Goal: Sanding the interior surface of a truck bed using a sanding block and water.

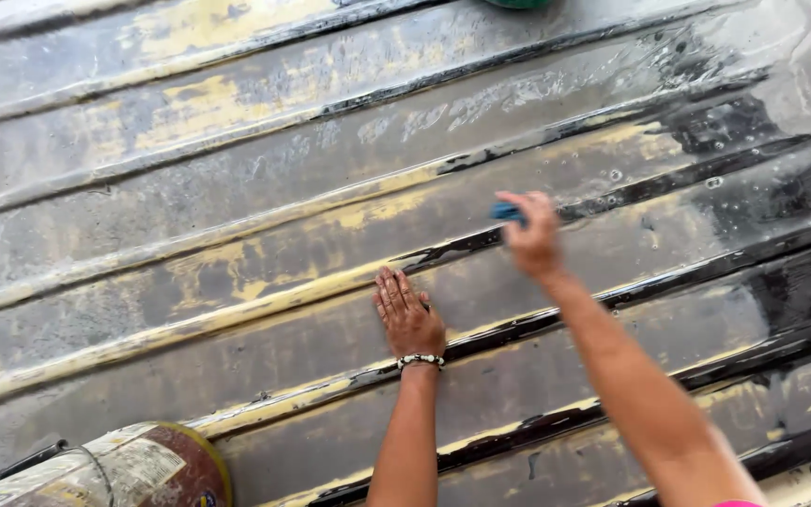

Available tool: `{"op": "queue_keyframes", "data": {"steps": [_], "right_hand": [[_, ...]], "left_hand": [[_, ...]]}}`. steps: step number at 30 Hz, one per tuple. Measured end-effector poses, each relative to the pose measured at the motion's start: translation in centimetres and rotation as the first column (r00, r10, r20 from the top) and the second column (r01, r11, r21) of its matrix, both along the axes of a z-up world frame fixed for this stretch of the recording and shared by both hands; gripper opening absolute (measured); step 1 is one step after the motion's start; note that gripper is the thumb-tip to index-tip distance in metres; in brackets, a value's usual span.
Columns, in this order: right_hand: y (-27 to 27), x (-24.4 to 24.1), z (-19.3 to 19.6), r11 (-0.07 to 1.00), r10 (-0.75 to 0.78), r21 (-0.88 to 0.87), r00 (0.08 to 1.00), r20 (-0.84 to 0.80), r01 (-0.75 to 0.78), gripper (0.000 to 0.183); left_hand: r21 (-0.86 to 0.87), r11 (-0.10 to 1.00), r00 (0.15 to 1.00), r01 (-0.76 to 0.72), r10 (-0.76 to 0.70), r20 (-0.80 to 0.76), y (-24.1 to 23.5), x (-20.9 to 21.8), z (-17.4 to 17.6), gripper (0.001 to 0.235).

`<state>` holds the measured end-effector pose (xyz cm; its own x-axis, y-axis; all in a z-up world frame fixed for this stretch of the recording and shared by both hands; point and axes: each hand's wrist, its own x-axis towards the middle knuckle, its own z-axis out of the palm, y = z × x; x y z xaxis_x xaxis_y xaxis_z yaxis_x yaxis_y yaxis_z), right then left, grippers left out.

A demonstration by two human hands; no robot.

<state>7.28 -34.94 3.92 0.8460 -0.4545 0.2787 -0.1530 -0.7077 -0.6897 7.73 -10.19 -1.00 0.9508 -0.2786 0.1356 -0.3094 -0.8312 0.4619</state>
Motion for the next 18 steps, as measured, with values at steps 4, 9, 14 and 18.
{"op": "queue_keyframes", "data": {"steps": [4, 9, 14, 18], "right_hand": [[12.9, 6.5, 1.1, 0.966, 0.182, 0.206, 0.976, -0.123, -0.154, 0.045], [14.0, 10.5, -7.3, 0.882, 0.351, -0.171, 0.855, -0.381, -0.439, 0.061], [-5.4, 6.4, -8.4, 0.949, 0.030, -0.291, 0.956, -0.292, -0.119, 0.056], [-21.3, -0.4, -10.8, 0.908, -0.331, -0.291, 0.942, -0.060, 0.301, 0.046]], "left_hand": [[0.026, 0.998, 0.999, 0.053, -0.053, 0.001, 0.7, 0.0, -1.2, 0.069], [0.015, 0.999, 0.999, 0.045, -0.045, 0.020, 0.5, 0.6, -1.4, 0.063], [-0.031, 0.999, 0.998, 0.035, -0.033, 0.051, -0.1, 1.0, -0.1, 0.055], [-0.144, 0.981, 0.989, 0.128, -0.116, 0.090, -2.7, 3.1, -2.3, 0.043]]}}
